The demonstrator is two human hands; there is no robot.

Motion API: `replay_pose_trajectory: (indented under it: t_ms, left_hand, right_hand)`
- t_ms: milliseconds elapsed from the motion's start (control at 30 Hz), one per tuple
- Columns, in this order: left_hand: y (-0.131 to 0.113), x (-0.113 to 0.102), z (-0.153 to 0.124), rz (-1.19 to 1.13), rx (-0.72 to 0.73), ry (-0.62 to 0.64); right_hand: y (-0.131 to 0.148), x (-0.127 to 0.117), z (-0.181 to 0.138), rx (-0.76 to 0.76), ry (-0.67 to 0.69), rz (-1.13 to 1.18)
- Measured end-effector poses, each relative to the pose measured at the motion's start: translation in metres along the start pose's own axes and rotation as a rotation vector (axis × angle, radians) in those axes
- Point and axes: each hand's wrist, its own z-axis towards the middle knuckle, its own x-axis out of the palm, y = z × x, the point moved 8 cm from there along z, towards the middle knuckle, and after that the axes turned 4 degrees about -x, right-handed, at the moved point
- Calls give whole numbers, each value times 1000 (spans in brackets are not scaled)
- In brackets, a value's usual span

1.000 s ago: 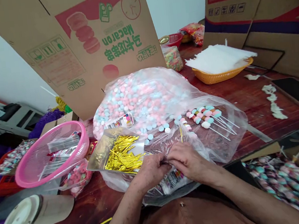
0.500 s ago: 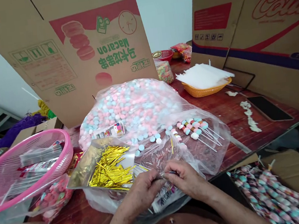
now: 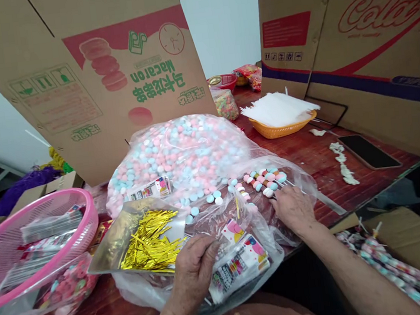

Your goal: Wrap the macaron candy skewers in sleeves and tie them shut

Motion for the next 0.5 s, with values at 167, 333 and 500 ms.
replay_pose_trajectory:
  t_ms: [167,333,500]
  left_hand:
    - [1,-14,0,-2,80,-8]
    - [3,-20,3,8,102,12]
    - [0,-22,4,25,127,23]
  right_hand:
    - [-11,-14,-8,-159,12,78]
    - [28,-79,-38,-489,-122,395]
    - [44,-86,-53,-596,-47,252]
